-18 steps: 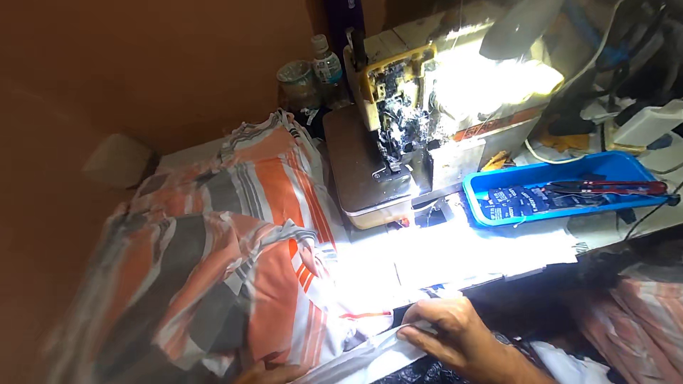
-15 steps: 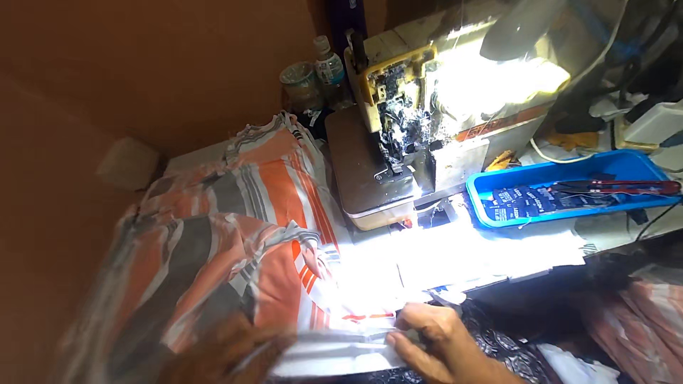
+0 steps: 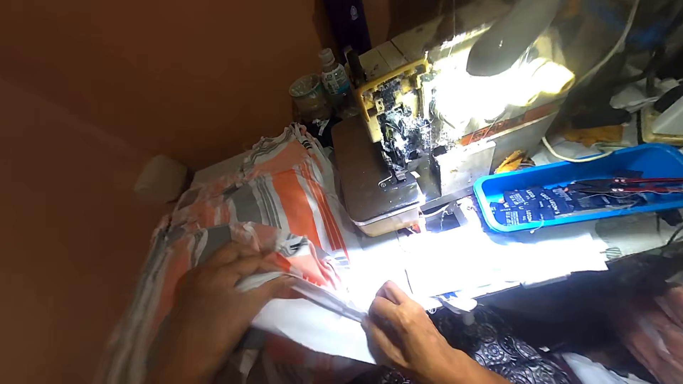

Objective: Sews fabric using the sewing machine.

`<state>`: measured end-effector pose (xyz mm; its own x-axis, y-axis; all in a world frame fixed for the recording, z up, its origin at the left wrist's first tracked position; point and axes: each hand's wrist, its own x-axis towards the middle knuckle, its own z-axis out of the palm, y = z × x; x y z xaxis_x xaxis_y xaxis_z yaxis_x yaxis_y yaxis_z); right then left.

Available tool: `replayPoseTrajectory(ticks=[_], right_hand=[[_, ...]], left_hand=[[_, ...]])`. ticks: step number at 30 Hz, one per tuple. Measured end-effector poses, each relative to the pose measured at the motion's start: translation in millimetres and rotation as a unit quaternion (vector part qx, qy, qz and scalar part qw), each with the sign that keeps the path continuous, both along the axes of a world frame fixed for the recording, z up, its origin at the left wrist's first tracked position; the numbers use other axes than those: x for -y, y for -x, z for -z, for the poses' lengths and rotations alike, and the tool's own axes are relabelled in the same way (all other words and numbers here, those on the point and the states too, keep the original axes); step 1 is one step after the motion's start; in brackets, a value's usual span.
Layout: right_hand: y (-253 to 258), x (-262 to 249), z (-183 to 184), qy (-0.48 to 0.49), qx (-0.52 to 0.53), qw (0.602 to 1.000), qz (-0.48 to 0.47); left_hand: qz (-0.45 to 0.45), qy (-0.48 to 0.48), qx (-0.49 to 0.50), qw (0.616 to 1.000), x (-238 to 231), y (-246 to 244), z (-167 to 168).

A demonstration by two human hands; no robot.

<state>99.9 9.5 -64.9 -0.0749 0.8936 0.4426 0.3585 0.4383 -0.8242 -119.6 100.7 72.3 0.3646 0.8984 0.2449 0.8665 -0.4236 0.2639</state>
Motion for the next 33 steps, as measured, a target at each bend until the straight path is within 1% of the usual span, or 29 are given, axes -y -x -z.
replayPoseTrajectory(ticks=[3,5,8,12,15,18,20,23,25,27,29,31,33], right_hand=[[-6.1,-3.3,-15.9,-0.087,-0.033,0.995,0.028],[-11.6,-4.6,-30.3,-0.122,-0.046,0.990,0.050],[-16.3,-8.5,-43.6,-0.148,-0.065,0.984,0.072],[-16.1,-18.9,-41.4,-0.171,-0.076,0.978,0.090],[-14.6,-25.7,-36.8,-0.175,-0.083,0.976,0.097],[-18.6,-32.2,-34.4,-0.133,-0.111,0.982,0.068],[-23.9,-36.0,-36.6,-0.091,-0.114,0.988,0.053],[-35.8,-44.6,-43.6,-0.023,-0.130,0.989,0.068],[-44.8,-55.3,-45.7,0.022,-0.170,0.982,0.073],[-52.8,-65.9,-39.3,0.054,-0.221,0.971,0.072],[-58.7,-66.0,-26.0,0.087,-0.264,0.958,0.072],[-65.3,-49.3,-17.8,0.120,-0.275,0.950,0.086],[-72.4,-23.0,-28.9,0.184,-0.244,0.946,0.109]], left_hand=[[-0.012,-0.012,0.066,0.998,26.0,4.5,-28.6],[0.000,-0.021,0.127,0.992,34.9,11.9,-35.6],[-0.003,-0.033,0.184,0.982,42.3,12.3,-36.4],[-0.017,-0.069,0.203,0.977,45.6,6.3,-29.3],[0.009,-0.086,0.204,0.975,44.7,-2.0,-27.8],[0.052,-0.073,0.209,0.974,34.5,-11.6,-29.7],[0.062,-0.087,0.212,0.971,19.0,-26.8,-31.8],[0.066,-0.150,0.216,0.962,-23.8,-56.0,-29.3],[0.042,-0.166,0.208,0.963,-59.3,-78.1,-22.1],[0.017,-0.120,0.224,0.967,-86.0,-105.2,-13.1],[-0.005,-0.041,0.238,0.970,-105.7,-129.2,0.0],[-0.027,0.025,0.223,0.974,-115.6,-146.7,15.5],[-0.007,0.097,0.187,0.978,-109.1,-155.7,17.5]])
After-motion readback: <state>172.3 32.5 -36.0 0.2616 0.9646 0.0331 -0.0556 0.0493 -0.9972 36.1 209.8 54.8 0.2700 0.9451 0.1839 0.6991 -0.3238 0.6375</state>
